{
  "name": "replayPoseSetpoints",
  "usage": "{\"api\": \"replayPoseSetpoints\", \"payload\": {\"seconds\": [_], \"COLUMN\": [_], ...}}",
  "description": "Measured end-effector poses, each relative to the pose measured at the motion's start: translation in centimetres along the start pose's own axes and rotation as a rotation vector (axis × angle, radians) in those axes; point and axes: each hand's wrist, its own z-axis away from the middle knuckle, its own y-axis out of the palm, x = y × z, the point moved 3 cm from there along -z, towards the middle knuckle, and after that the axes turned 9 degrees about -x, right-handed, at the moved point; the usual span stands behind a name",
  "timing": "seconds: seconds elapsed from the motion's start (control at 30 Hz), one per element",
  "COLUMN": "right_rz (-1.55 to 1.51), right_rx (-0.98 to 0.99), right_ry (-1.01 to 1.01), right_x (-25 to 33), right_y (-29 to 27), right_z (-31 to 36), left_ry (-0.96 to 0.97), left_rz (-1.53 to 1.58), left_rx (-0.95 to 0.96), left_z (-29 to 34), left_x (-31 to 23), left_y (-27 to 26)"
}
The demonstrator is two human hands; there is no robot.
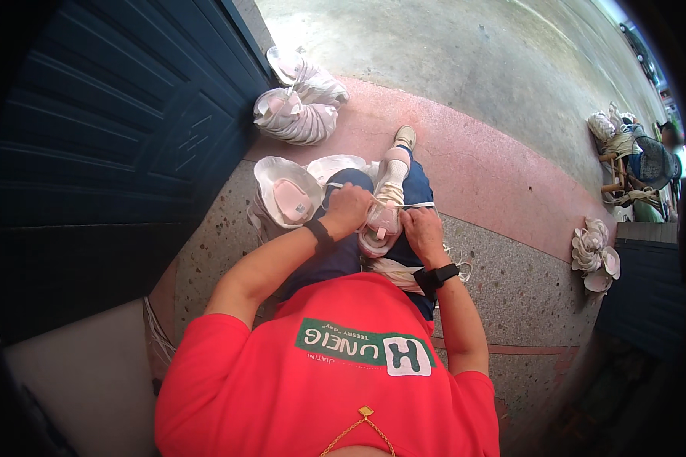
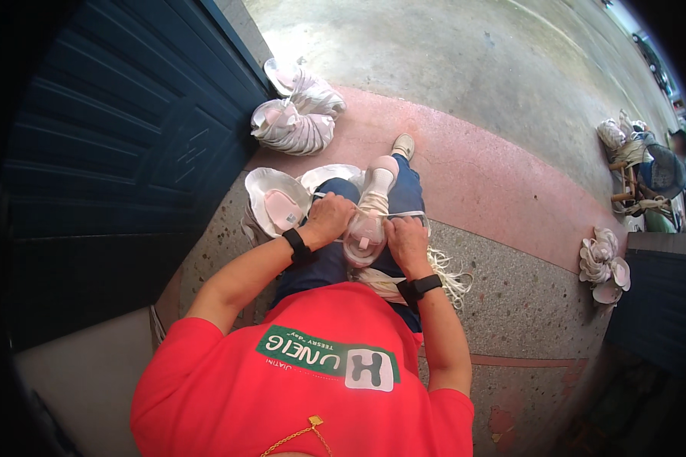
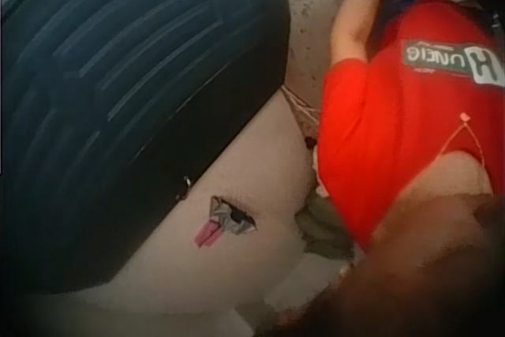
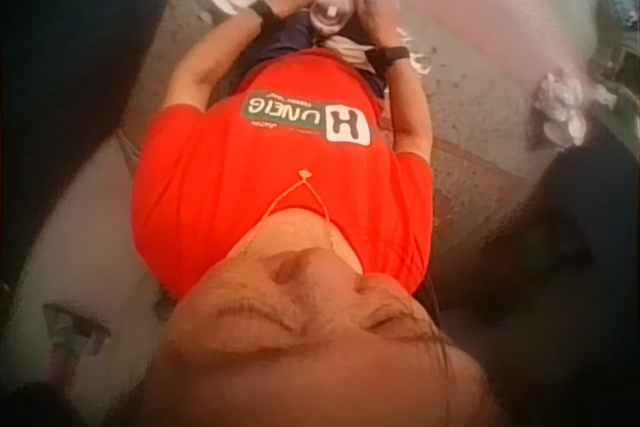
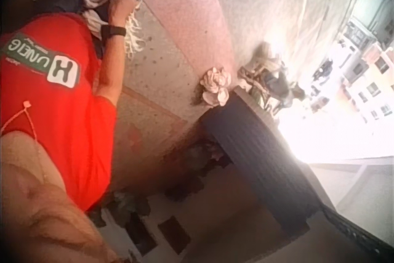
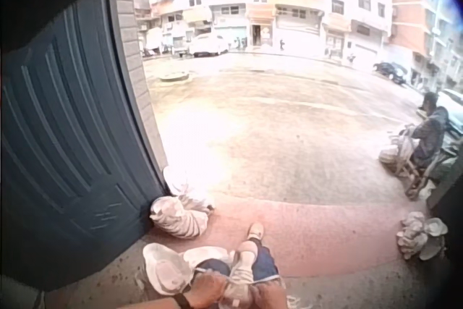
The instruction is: Lacing a pair of white and pink sneakers.
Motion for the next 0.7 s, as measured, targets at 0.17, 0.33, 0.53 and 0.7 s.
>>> {"api": "replayPoseSetpoints", "payload": {"seconds": [0.17,0.33,0.53,0.7], "right_rz": [0.055,-0.191,0.152,0.085], "right_rx": [0.042,-0.015,0.040,0.030], "right_ry": [-0.080,-0.005,-0.270,-0.312], "right_x": [-0.3,-1.1,0.7,2.1], "right_y": [0.5,1.1,1.2,-0.8], "right_z": [0.3,-0.2,-0.8,-1.8], "left_ry": [0.232,0.045,0.223,0.261], "left_rz": [-0.248,-0.012,0.033,0.027], "left_rx": [-0.149,-0.057,-0.272,-0.057], "left_z": [2.0,1.8,0.6,-1.0], "left_x": [-2.4,-0.4,0.7,0.1], "left_y": [-1.1,0.1,-1.3,-1.3]}}
